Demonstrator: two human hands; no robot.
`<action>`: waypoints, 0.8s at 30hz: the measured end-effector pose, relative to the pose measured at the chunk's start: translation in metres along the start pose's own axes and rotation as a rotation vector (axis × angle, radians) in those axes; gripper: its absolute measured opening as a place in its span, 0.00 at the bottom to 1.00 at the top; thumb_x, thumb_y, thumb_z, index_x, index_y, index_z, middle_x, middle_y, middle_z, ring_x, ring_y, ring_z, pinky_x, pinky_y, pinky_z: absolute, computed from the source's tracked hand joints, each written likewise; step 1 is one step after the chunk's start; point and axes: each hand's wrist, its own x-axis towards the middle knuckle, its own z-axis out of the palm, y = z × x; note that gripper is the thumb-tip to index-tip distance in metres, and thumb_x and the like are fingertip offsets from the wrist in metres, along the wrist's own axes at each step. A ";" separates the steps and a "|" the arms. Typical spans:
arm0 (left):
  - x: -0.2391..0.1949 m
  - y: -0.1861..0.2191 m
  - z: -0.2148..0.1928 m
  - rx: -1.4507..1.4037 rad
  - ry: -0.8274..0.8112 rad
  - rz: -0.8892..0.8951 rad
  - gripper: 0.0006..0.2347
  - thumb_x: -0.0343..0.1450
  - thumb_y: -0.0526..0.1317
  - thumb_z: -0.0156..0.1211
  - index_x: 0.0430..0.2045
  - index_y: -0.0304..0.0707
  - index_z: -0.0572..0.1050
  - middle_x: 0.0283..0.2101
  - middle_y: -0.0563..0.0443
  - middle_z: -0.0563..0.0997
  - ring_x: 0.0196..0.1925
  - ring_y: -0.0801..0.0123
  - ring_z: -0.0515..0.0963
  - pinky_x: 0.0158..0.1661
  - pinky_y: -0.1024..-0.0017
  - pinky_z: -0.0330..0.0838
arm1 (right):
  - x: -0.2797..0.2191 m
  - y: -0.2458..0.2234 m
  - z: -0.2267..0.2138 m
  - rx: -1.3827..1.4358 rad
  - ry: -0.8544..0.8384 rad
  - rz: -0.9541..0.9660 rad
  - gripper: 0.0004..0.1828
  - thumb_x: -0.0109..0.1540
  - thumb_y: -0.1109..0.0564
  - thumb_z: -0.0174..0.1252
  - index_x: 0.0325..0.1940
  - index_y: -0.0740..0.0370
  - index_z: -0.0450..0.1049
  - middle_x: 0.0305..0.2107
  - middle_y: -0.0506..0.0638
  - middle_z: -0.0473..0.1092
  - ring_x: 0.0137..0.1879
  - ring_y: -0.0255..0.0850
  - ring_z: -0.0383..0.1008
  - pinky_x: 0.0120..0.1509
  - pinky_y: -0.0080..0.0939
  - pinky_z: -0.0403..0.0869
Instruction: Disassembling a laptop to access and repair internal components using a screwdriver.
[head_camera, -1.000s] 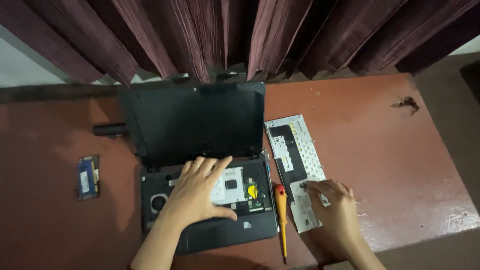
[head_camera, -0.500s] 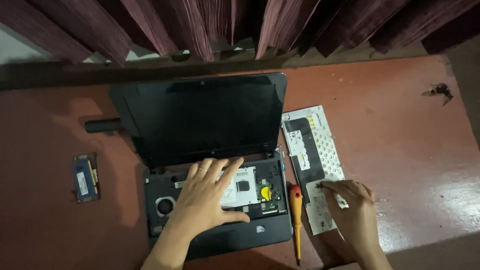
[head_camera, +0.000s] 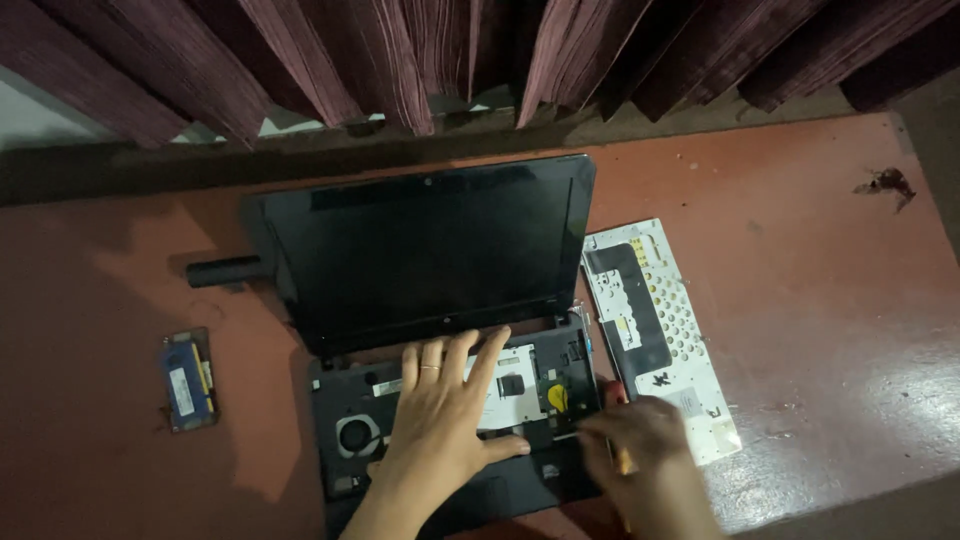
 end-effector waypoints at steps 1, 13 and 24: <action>0.000 0.000 0.000 0.000 0.003 0.004 0.53 0.52 0.68 0.76 0.68 0.49 0.52 0.59 0.46 0.63 0.56 0.49 0.63 0.56 0.47 0.51 | 0.002 -0.006 0.005 -0.003 0.004 0.000 0.10 0.51 0.55 0.67 0.37 0.50 0.83 0.32 0.43 0.79 0.48 0.46 0.70 0.50 0.46 0.72; -0.005 0.000 0.000 0.000 0.137 0.056 0.50 0.52 0.66 0.74 0.66 0.43 0.55 0.57 0.43 0.65 0.56 0.48 0.64 0.56 0.45 0.52 | 0.020 -0.049 0.016 -0.353 0.209 -0.460 0.05 0.56 0.65 0.58 0.26 0.58 0.73 0.26 0.48 0.70 0.31 0.40 0.70 0.54 0.52 0.68; -0.005 0.000 -0.002 0.018 0.141 0.055 0.52 0.50 0.66 0.75 0.66 0.44 0.56 0.55 0.45 0.66 0.54 0.51 0.65 0.56 0.50 0.53 | 0.013 -0.046 0.015 -0.394 0.197 -0.588 0.03 0.60 0.64 0.57 0.38 0.65 0.74 0.32 0.53 0.69 0.37 0.47 0.71 0.51 0.51 0.72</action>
